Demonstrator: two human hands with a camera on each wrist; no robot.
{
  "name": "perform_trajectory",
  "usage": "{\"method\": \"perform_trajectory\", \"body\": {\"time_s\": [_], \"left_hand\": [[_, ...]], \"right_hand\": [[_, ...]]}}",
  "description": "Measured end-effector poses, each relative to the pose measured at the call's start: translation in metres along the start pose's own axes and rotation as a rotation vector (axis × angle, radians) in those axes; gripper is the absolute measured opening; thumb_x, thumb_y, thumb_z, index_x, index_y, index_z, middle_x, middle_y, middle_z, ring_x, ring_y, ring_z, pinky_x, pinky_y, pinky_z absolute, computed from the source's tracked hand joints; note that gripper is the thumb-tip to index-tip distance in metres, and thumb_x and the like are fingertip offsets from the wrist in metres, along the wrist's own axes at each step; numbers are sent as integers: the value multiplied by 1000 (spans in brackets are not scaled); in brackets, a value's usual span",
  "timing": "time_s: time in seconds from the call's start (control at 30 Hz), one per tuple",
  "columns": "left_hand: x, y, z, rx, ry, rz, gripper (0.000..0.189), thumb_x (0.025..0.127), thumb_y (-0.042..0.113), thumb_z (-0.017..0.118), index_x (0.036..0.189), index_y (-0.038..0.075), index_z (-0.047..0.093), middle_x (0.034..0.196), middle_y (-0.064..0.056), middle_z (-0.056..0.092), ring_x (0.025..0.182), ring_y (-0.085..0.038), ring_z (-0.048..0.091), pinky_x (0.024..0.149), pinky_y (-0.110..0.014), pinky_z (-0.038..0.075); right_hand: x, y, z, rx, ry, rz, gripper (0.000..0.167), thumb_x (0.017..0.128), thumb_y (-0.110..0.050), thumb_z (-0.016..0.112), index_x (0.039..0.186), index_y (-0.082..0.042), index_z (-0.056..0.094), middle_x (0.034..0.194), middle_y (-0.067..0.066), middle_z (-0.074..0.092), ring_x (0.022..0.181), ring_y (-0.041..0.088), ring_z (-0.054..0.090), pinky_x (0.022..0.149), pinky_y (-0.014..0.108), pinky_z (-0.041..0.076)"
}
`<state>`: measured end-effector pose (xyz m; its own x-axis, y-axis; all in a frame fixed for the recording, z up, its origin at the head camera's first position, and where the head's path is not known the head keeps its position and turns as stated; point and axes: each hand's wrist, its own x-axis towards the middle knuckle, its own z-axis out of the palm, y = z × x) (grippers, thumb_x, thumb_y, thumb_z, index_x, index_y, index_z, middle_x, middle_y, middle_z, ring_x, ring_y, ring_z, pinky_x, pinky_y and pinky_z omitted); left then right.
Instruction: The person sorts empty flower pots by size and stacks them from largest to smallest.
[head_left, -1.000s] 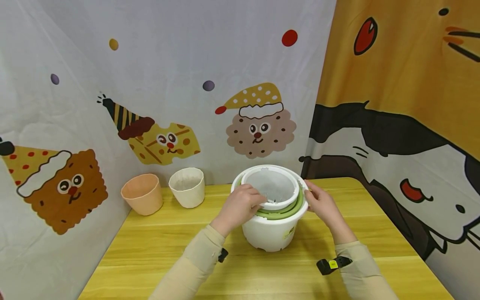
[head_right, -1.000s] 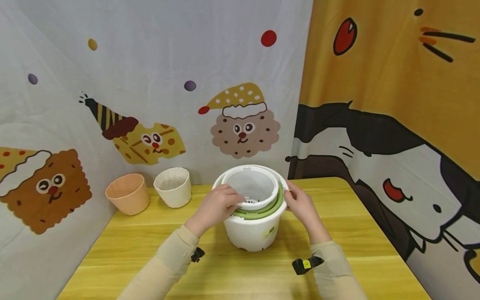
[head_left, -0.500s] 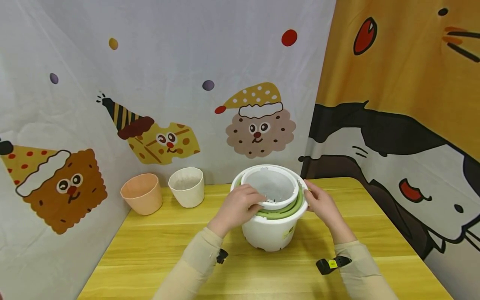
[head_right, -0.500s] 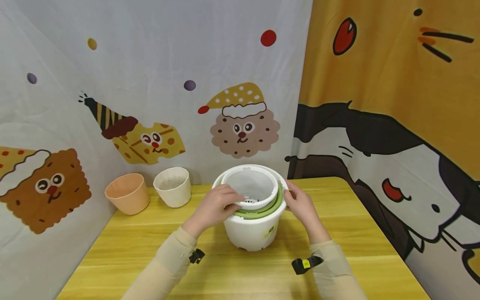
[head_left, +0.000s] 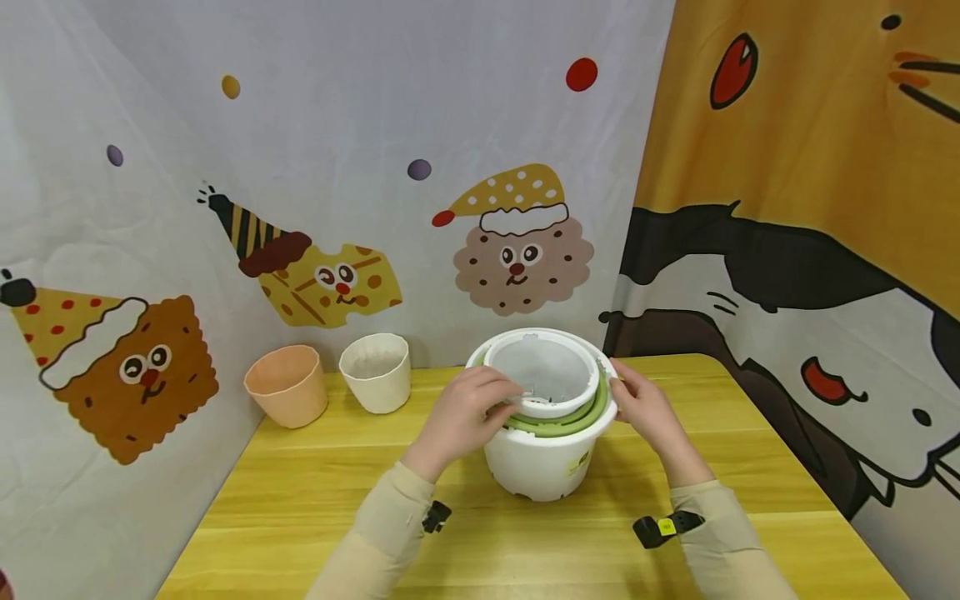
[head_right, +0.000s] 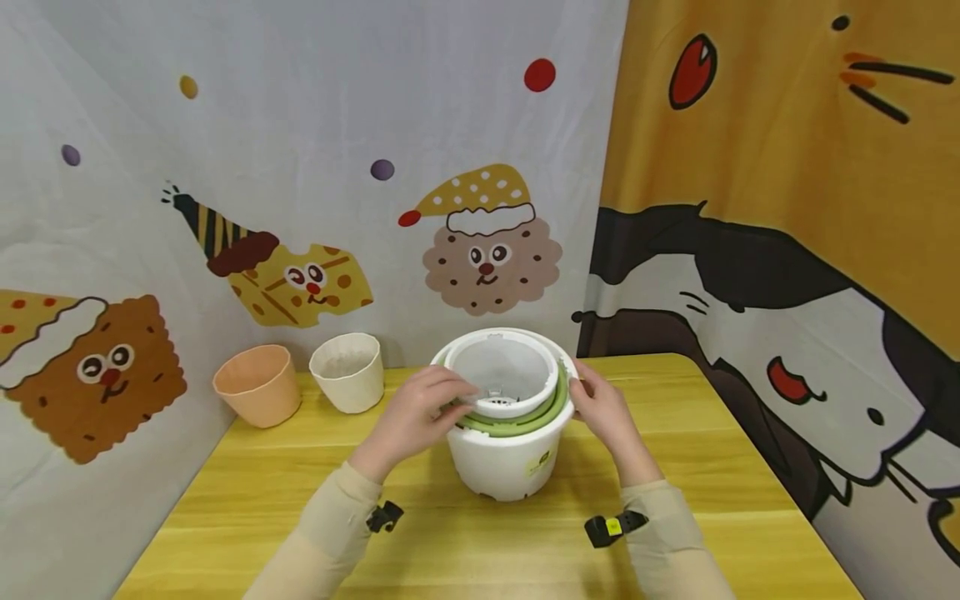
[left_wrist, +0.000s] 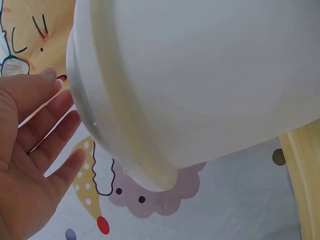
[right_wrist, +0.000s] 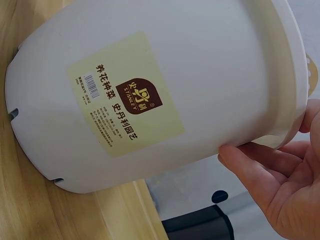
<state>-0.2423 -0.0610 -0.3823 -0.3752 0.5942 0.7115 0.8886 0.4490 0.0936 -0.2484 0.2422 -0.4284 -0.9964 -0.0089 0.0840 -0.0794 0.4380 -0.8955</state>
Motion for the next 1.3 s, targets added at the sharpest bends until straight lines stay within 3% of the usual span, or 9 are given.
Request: {"method": "perform_trajectory", "body": {"time_s": [0.13, 0.47, 0.7, 1.03, 1.3], "left_hand": [[-3, -2, -4, -17, 24, -19, 25, 83, 9, 80, 106, 8, 73, 101, 0, 72, 96, -15, 64, 91, -29, 49], [-16, -10, -12, -7, 60, -124, 28, 85, 10, 78, 111, 4, 70, 103, -4, 70, 94, -18, 62, 83, -33, 52], [-26, -15, -17, -11, 95, -191, 33, 82, 7, 79, 113, 3, 67, 94, -4, 67, 91, -21, 60, 82, -37, 51], [-43, -27, -16, 43, 131, -333, 34, 84, 12, 79, 114, 1, 68, 100, -8, 70, 91, -23, 64, 82, -41, 53], [-55, -35, -18, 54, 129, -506, 34, 86, 17, 78, 114, 1, 67, 97, -10, 68, 88, -27, 64, 79, -43, 54]], "right_hand": [[0, 0, 0, 3, -3, -6, 58, 105, -36, 43, 155, -9, 32, 143, 27, 48, 117, 37, 56, 87, 43, 56], [0, -1, 0, 1, 0, -11, 58, 105, -36, 44, 155, -9, 33, 145, 26, 46, 119, 37, 55, 84, 37, 57], [0, -1, 0, 3, -3, -13, 57, 105, -36, 44, 155, -10, 33, 144, 26, 47, 118, 36, 56, 84, 37, 57], [0, 0, 0, 0, -5, -4, 58, 105, -37, 44, 155, -11, 33, 143, 26, 48, 117, 35, 56, 84, 37, 57], [0, -1, -1, -1, -4, -2, 58, 105, -38, 44, 155, -10, 33, 144, 25, 47, 118, 36, 56, 85, 40, 57]]}}
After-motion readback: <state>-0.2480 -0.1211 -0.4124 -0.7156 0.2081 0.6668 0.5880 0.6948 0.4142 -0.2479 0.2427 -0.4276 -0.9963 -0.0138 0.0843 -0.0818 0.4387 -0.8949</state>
